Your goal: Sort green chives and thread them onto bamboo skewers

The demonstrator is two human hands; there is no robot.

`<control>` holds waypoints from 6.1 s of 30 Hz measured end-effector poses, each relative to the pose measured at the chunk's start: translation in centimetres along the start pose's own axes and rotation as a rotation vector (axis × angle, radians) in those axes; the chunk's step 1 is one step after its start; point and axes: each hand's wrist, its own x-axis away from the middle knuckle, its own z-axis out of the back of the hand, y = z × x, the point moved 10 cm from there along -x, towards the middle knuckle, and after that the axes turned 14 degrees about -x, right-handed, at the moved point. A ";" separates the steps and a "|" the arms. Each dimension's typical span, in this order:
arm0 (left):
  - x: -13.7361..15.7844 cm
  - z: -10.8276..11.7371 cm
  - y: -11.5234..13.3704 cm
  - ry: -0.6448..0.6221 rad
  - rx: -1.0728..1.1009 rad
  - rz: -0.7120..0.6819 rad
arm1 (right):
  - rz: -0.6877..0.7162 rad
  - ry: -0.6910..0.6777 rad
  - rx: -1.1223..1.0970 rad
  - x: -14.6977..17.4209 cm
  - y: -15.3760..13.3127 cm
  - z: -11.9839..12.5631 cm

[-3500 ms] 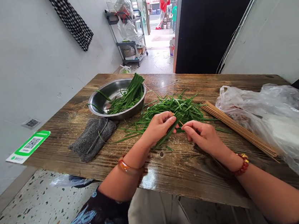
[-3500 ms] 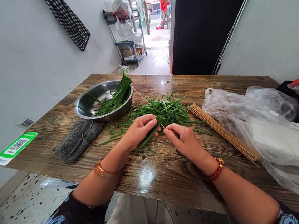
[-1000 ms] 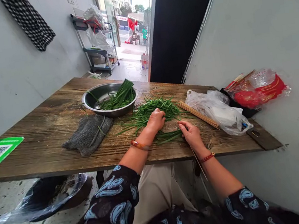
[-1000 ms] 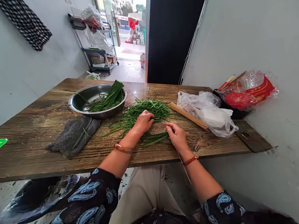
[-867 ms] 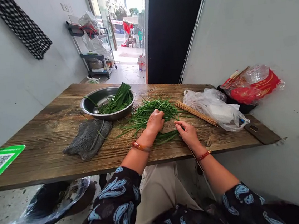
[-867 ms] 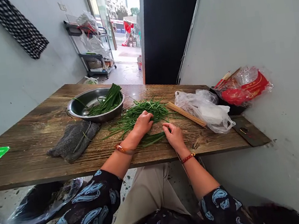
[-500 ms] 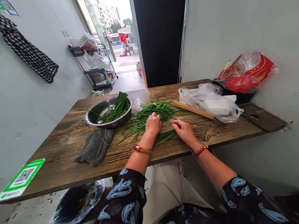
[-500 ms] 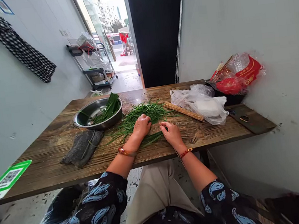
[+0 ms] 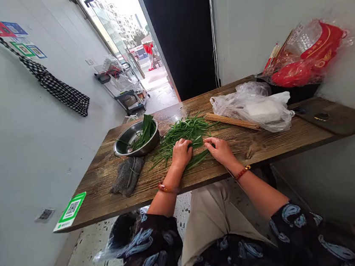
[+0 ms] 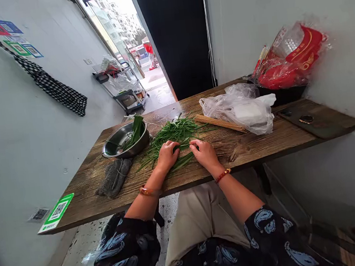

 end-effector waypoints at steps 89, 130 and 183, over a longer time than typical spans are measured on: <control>4.3 3.9 7.5 0.160 0.548 -0.191 | 0.120 -0.019 0.086 3.3 -2.3 0.8; -0.8 0.6 1.6 0.026 0.359 -0.015 | -0.131 0.018 -0.307 3.1 0.4 1.2; 0.4 -1.1 3.2 -0.255 1.352 0.170 | -0.136 -0.062 -0.156 3.0 0.3 0.3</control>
